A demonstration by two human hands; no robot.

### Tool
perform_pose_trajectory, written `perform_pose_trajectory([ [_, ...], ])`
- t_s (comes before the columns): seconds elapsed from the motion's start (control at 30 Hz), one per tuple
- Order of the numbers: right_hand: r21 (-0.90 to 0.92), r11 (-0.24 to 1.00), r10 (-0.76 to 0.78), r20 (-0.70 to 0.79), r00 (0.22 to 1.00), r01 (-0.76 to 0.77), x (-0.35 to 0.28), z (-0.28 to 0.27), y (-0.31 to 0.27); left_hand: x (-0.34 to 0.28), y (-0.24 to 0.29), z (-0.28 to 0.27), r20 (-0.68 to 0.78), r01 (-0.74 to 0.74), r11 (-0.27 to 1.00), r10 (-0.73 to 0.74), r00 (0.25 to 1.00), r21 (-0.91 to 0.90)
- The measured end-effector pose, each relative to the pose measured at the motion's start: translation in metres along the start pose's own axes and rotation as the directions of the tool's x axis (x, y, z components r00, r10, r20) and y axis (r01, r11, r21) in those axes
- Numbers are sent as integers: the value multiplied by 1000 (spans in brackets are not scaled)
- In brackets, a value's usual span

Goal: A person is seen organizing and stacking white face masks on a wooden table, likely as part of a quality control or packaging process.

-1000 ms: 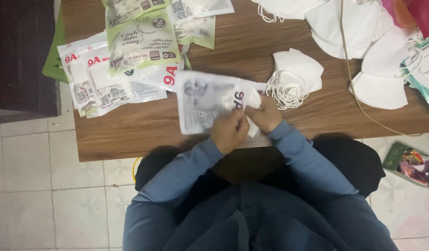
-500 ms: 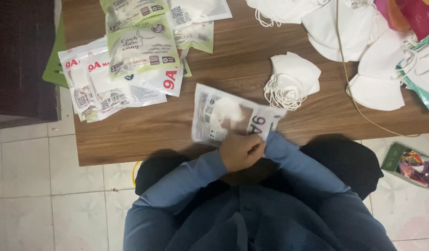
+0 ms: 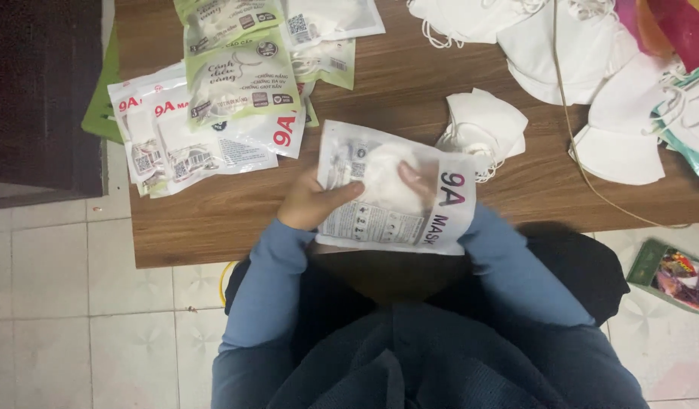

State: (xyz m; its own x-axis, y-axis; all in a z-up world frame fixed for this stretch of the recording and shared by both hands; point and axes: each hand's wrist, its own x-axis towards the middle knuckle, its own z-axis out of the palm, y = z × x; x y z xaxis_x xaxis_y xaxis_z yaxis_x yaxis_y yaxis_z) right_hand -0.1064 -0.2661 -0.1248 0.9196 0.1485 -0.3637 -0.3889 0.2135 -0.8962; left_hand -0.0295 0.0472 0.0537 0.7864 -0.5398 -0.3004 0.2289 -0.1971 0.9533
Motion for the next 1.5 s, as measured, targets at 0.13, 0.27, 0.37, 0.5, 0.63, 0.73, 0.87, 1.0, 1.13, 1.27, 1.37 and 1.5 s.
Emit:
perform_pose_trajectory([
  [0.13, -51, 998, -36, -33, 999, 34, -23, 39, -91, -3, 20, -21, -479, 274, 935, -139, 867, 225],
  [0.27, -592, 801, -339, -330, 881, 87, -72, -5, -150, 15, 30, -81, -784, 224, 944, 55, 619, 243],
  [0.37, -913, 389, -697, -205, 687, 123, -86, -89, -151, -6, 57, -115, -742, -132, 952, 298, 600, 276],
  [0.5, -917, 397, -766, -303, 567, 46, -93, -173, -135, 20, 23, -170, -794, -21, 943, 293, 532, 333],
  [0.63, -922, 366, -803, -382, 458, -127, -91, -229, -115, 36, -37, -226, -790, -203, 881, 473, 391, 427],
  [0.73, -913, 271, -824, -383, 417, -304, -78, -264, -101, 26, -28, -216, -643, -104, 689, 711, 285, 717],
  [0.87, -755, 305, -687, -597, 414, -580, -71, -242, -116, 15, 26, -140, -544, -252, 569, 822, 166, 783],
  [1.0, -521, 469, -319, -853, 413, -713, -68, -190, -159, 16, 52, -57, -581, -319, 647, 763, 284, 693],
  [1.13, -491, 384, -296, -868, 399, -782, -56, -235, -133, 28, 50, -14, -392, -450, 557, 823, 411, 698],
  [1.27, -554, 291, -385, -814, 435, -780, -43, -302, -87, 35, 42, 8, -338, -510, 604, 783, 522, 612],
  [1.37, -573, -8, -809, -478, 342, -819, -43, -342, -53, 42, 32, 12, -295, -521, 600, 778, 554, 607],
  [1.5, -854, 75, -788, -368, 494, -515, -50, -257, -91, 41, 31, 15, -305, -494, 635, 747, 591, 594],
])
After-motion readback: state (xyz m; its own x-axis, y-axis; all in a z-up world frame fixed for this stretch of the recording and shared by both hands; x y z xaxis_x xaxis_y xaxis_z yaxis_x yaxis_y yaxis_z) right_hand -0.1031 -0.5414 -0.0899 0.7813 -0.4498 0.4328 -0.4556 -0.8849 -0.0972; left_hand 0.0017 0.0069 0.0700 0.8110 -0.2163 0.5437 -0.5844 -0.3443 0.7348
